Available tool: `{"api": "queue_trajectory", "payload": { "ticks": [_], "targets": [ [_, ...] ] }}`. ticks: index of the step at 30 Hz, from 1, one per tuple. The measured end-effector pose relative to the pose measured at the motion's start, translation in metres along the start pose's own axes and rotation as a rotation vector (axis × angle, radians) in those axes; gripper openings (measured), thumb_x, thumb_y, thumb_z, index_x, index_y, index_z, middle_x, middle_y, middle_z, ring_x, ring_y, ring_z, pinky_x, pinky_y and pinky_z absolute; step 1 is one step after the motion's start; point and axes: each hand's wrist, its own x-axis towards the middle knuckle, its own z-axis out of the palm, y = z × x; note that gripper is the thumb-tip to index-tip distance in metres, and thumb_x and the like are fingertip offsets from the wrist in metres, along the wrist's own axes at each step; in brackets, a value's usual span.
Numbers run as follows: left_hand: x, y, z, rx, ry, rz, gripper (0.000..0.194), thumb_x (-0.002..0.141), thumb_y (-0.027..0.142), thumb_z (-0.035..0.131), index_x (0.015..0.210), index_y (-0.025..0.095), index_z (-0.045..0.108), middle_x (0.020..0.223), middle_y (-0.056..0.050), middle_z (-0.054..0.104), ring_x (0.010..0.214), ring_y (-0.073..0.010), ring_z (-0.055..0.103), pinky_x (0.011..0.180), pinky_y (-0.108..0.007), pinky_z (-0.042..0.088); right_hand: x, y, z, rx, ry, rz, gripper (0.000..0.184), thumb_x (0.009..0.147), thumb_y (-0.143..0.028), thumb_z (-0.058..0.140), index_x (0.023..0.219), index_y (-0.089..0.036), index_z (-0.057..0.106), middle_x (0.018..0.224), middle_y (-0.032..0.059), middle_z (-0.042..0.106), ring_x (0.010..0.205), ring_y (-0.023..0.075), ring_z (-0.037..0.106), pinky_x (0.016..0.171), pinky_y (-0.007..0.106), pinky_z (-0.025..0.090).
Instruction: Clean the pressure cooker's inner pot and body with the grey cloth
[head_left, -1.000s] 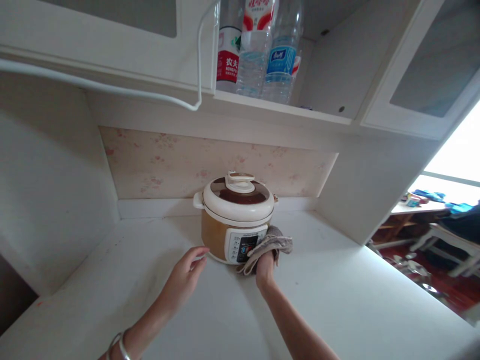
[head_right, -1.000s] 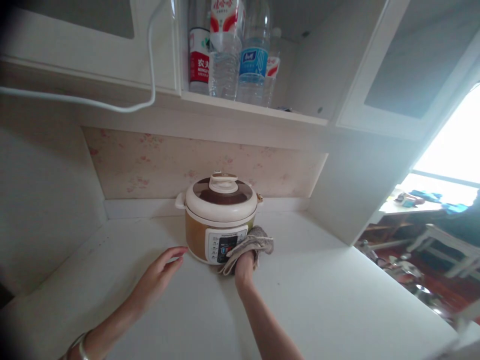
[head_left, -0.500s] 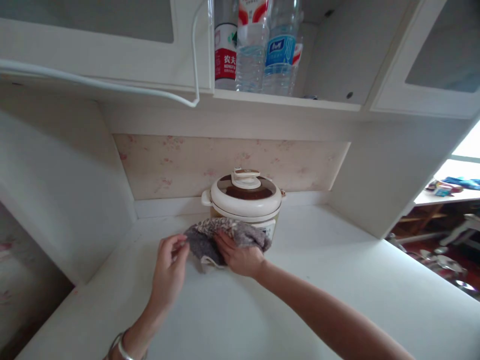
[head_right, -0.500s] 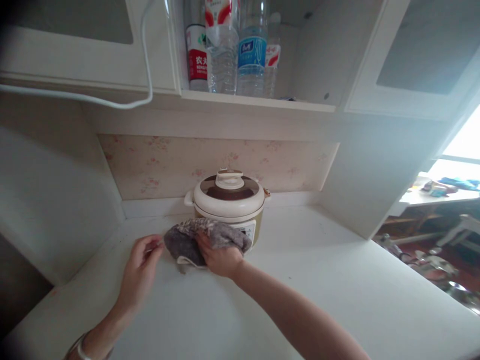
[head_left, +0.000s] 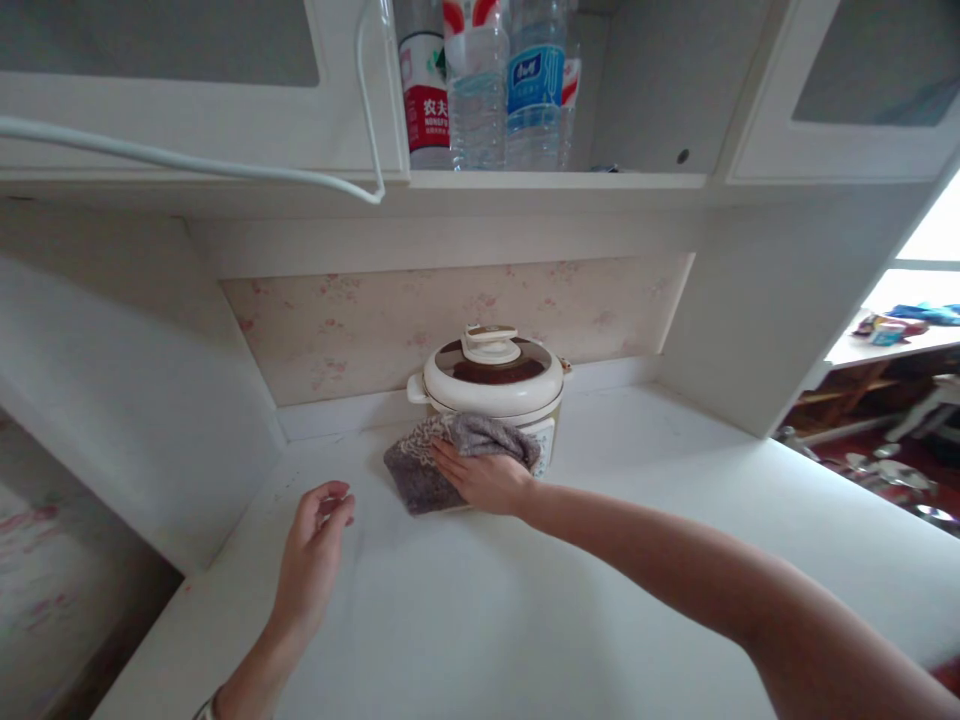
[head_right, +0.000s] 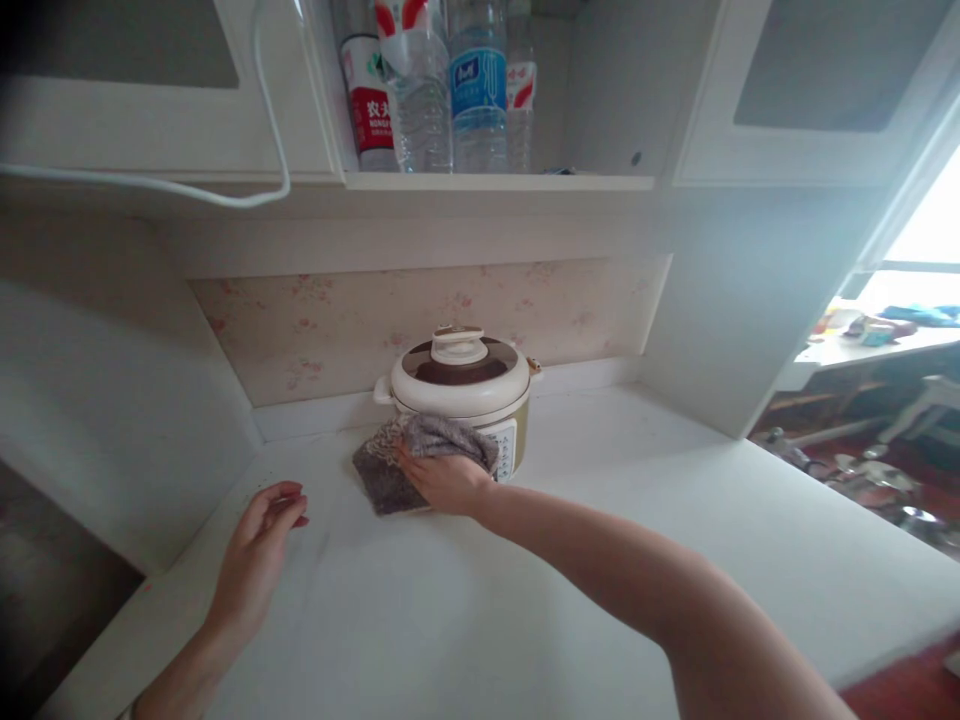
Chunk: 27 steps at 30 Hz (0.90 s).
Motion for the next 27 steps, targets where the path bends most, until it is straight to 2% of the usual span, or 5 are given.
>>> {"api": "queue_trajectory", "payload": {
  "ticks": [7,11,14,18,27],
  "targets": [
    [0.029,-0.014,0.003,-0.085,-0.075,-0.138,0.038,0.069,0.045,0.069,0.093,0.017,0.063,0.099,-0.005,0.063,0.083,-0.019,0.064,0.069,-0.031,0.055,-0.082,0.018,0.0,0.116,0.081,-0.11,0.046,0.092,-0.019,0.046,0.137,-0.029,0.052,0.144,-0.0049,0.05,0.136,0.0094,0.041,0.101,0.024,0.044],
    [0.041,-0.013,0.019,-0.099,-0.248,-0.243,0.045,0.072,0.049,0.068,0.102,0.017,0.063,0.117,-0.012,0.062,0.099,-0.0235,0.065,0.079,-0.035,0.056,-0.102,0.031,-0.015,0.094,0.042,0.17,0.044,0.092,-0.03,0.051,0.134,-0.043,0.051,0.133,-0.0042,0.061,0.128,0.0184,0.049,0.118,0.049,0.02],
    [0.051,-0.006,0.042,-0.101,-0.459,-0.329,0.053,0.077,0.056,0.065,0.116,0.02,0.06,0.14,-0.017,0.051,0.115,-0.0271,0.061,0.086,-0.038,0.055,-0.104,0.031,-0.01,0.017,0.196,0.378,0.034,0.09,-0.03,0.051,0.122,-0.032,0.064,0.127,0.0043,0.063,0.135,0.0297,0.04,0.114,0.066,0.003],
    [0.071,0.004,0.079,-0.026,-0.543,-0.262,0.069,0.075,0.064,0.063,0.131,0.024,0.053,0.154,-0.018,0.034,0.133,-0.0309,0.047,0.095,-0.042,0.05,-0.097,0.03,0.014,0.097,0.479,0.658,0.043,0.089,-0.036,0.045,0.123,-0.016,0.061,0.138,0.017,0.051,0.142,0.037,0.025,0.113,0.064,0.02],
    [0.103,-0.007,0.114,-0.067,-0.634,-0.025,0.086,0.063,0.054,0.078,0.136,0.018,0.053,0.143,-0.018,0.05,0.124,-0.0341,0.055,0.104,-0.048,0.042,-0.092,-0.003,0.042,0.667,0.602,1.361,0.065,0.097,-0.049,0.012,0.127,-0.013,0.058,0.116,0.0174,0.065,0.115,0.0282,0.058,0.101,0.047,0.044]
  ]
}}
